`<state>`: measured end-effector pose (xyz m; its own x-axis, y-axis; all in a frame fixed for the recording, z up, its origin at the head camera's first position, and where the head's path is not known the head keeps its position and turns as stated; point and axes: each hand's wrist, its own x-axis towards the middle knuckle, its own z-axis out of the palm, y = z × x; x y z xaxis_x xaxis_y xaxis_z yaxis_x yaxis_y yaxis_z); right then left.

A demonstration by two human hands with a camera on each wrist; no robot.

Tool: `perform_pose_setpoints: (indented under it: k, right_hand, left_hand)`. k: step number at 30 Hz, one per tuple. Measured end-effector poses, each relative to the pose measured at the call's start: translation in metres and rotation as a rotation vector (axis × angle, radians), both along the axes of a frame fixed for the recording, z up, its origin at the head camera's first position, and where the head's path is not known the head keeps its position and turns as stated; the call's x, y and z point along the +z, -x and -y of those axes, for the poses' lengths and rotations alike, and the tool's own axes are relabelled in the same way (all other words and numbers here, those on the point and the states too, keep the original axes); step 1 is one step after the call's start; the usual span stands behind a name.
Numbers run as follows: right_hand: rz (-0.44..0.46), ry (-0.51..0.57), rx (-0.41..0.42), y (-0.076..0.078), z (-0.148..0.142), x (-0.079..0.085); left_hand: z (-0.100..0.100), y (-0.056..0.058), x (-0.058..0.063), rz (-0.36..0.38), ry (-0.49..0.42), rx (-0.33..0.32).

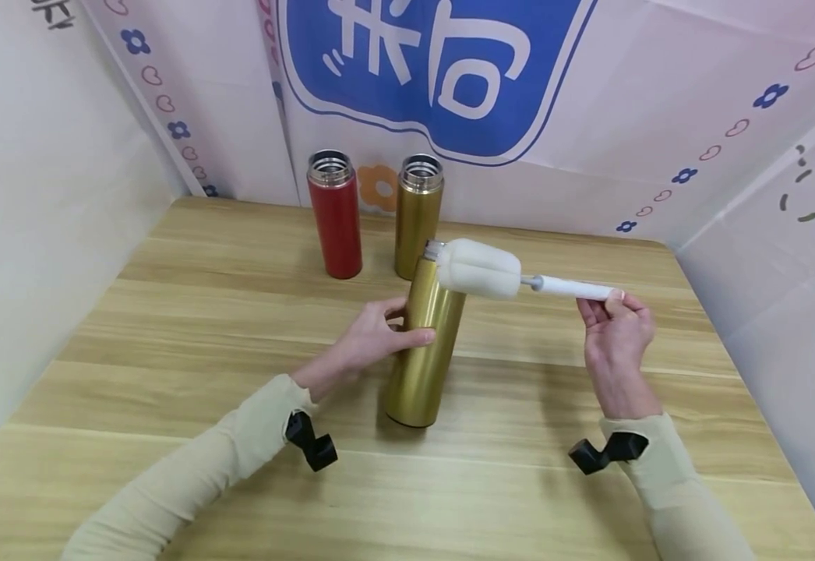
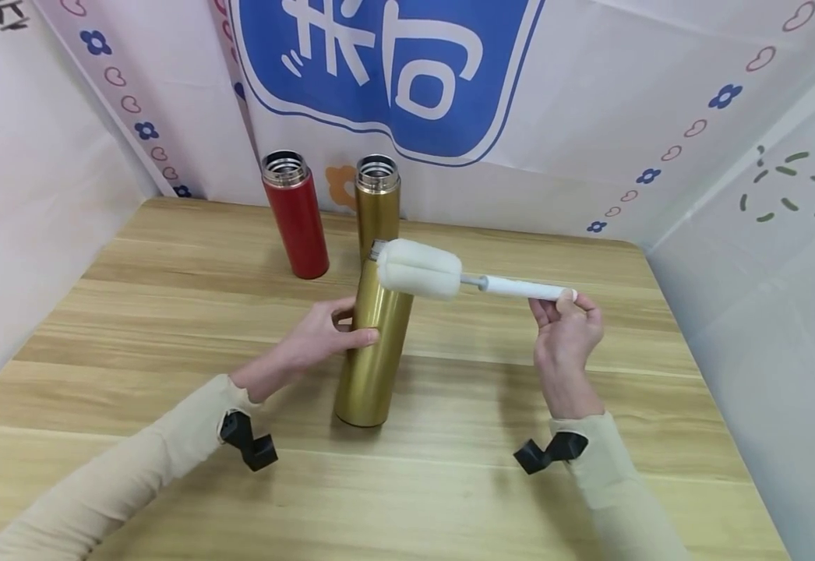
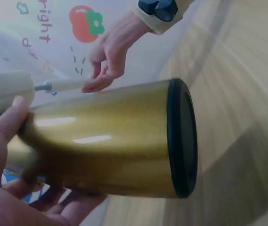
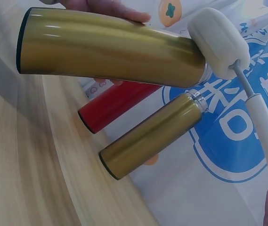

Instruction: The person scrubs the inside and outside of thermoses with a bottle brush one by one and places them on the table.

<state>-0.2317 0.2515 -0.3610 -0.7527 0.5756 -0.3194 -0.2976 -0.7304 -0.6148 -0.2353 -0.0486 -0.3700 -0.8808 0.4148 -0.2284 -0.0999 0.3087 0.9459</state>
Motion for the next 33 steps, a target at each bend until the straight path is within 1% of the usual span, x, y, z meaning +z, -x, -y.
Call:
perform_pose_setpoints:
  k: [4,8,14,16,18,21,23,27,30,33]
  right_hand:
    - [0.000,-0.010,0.015,-0.001,0.003,-0.002]
    - [-0.009,-0.049,0.028,-0.002,0.005,-0.005]
    - [0.010,-0.145,0.080,-0.009,0.011,-0.014]
    - [0.005,-0.156,0.108,-0.012,0.013,-0.018]
    - [-0.001,-0.175,0.139,-0.016,0.014,-0.022]
    - [-0.011,-0.216,0.192,-0.023,0.016,-0.028]
    - [0.002,-0.254,0.232,-0.027,0.017,-0.031]
    - [0.047,-0.333,0.304,-0.036,0.019,-0.036]
    - [0.061,-0.369,0.334,-0.040,0.021,-0.037]
    - [0.069,-0.388,0.344,-0.043,0.022,-0.038]
  left_hand:
    - [0.000,0.000,-0.006,0.048,-0.085,-0.024]
    - [0.002,0.000,-0.013,0.083,-0.183,-0.037]
    - [0.007,0.004,-0.019,0.158,-0.387,0.005]
    - [0.009,0.005,-0.020,0.188,-0.432,0.015]
    - [0.010,0.007,-0.021,0.206,-0.463,0.030]
    - [0.012,0.008,-0.021,0.226,-0.499,0.068]
    - [0.014,0.009,-0.021,0.233,-0.521,0.095]
    - [0.017,0.009,-0.022,0.247,-0.576,0.128]
    - [0.017,0.009,-0.023,0.252,-0.599,0.143]
    - [0.018,0.008,-0.024,0.263,-0.611,0.159]
